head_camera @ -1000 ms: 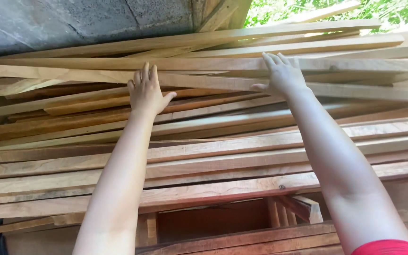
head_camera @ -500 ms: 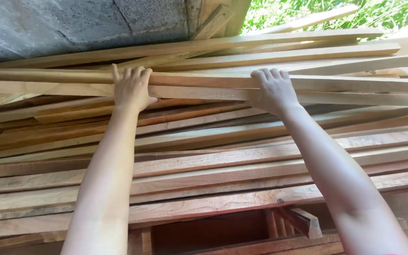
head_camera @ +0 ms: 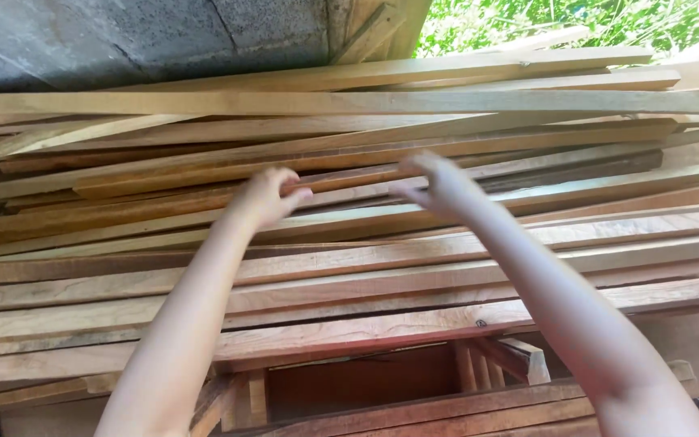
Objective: Organizing and stacking long wooden planks on a rack in a storage area.
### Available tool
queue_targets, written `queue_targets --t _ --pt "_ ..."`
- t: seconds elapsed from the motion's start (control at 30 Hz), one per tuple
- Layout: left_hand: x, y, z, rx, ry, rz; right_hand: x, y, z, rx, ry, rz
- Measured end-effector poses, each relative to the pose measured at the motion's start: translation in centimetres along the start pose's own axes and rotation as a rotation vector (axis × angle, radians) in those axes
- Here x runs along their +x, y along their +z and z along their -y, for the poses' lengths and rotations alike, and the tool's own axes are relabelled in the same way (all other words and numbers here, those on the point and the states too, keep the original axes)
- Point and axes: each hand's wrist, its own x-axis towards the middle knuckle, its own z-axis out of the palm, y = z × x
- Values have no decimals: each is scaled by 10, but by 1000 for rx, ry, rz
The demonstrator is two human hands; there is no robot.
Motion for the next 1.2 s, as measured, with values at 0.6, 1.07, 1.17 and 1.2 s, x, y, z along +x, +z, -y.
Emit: queue_targets --t 0.6,1.07,1.17,1.2 --pt "-37 64 37 233 6 -327 -45 35 -13 -381 116 -177" --pt "58 51 42 364 -25 -243 13 10 -45 -662 205 -121" --pt "53 35 32 441 -67 -205 23 -10 -20 -704 268 -8" --pt "53 32 30 470 -75 -207 25 -16 -13 -738 323 77"
